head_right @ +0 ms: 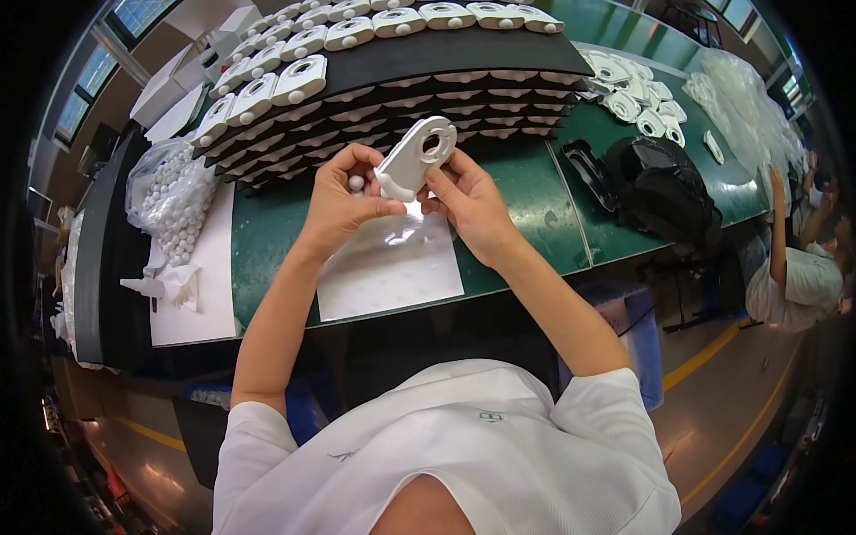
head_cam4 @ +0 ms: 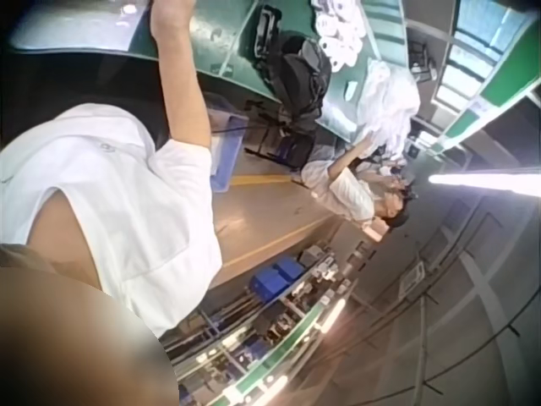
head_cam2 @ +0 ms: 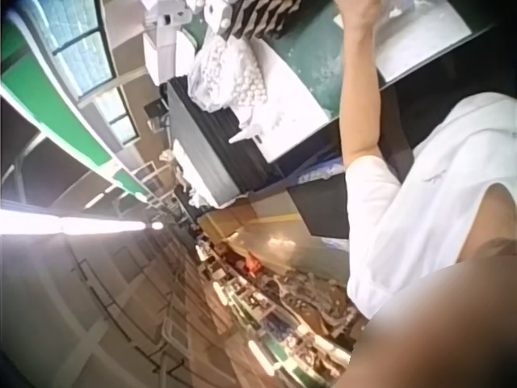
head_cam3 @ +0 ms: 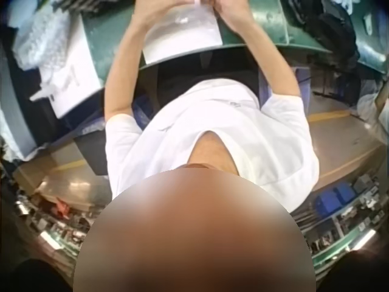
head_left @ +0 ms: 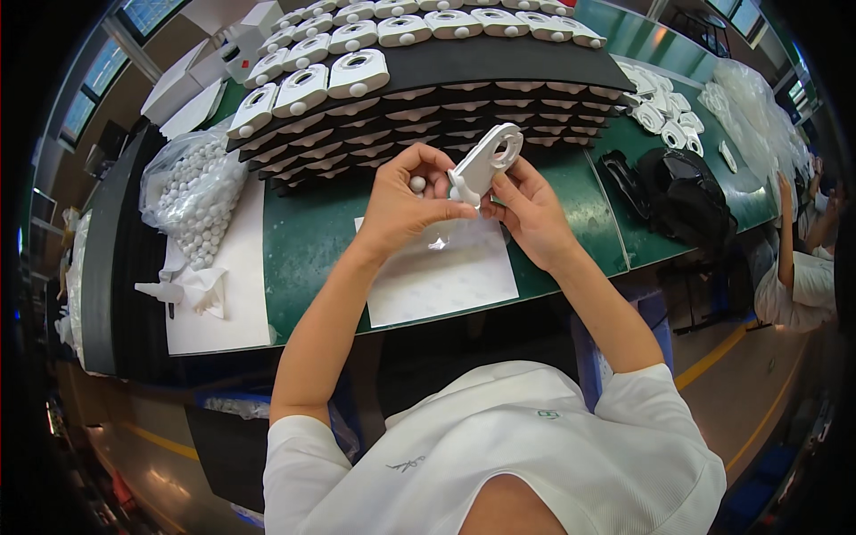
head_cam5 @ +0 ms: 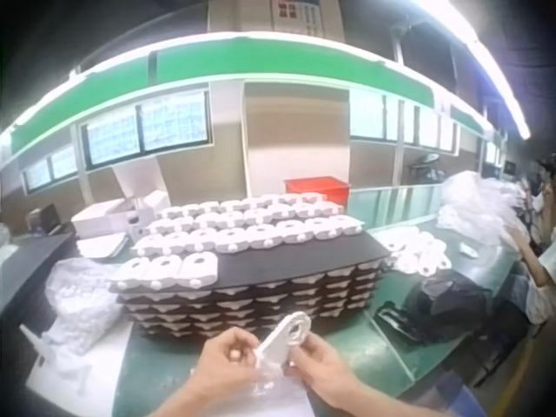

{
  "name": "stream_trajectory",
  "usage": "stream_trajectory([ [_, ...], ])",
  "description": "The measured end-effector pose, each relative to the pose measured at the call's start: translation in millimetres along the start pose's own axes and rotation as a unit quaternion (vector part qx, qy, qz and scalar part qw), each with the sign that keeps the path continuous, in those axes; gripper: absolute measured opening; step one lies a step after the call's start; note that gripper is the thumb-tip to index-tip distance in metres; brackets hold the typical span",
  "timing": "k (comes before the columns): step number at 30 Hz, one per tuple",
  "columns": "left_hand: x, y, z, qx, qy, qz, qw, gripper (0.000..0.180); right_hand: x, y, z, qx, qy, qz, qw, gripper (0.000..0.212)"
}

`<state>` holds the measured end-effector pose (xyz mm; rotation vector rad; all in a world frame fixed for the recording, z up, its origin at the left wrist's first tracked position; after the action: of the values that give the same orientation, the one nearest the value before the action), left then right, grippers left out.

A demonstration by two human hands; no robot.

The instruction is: Assembling and organizing small white plastic components on a factory production line.

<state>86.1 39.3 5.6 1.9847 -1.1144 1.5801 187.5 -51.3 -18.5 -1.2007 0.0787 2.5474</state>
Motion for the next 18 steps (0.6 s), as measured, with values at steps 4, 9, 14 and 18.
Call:
stream_trajectory([
  [4, 4, -1, 8, -0.041, 0.050, 0.004, 0.998, 0.056, -15, -4, 15, -0.037, 0.072, -0.037, 0.996, 0.025],
  [9, 5, 3, 1, -0.046, 0.169, -0.028, 0.984, 0.063, -54, -22, 59, -0.104, 0.185, -0.075, 0.974, 0.024],
  [14, -8, 2, 7, -0.102, 0.159, -0.077, 0.979, 0.071, -107, -65, 87, -0.075, 0.332, -0.111, 0.934, 0.039],
  [18, -21, 1, 11, -0.099, 0.242, -0.144, 0.955, 0.061, -106, -115, 81, -0.034, 0.384, -0.035, 0.922, 0.029],
])
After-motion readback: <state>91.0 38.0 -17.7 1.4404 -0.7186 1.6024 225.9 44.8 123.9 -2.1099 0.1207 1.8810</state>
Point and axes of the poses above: each hand's wrist, its own y-axis away from the middle knuckle, its own z-axis out of the palm, x = y × z, the point moved 10 cm from there along -y, towards the middle knuckle, and after that the axes turned 14 degrees about -y, right-handed, at the moved point
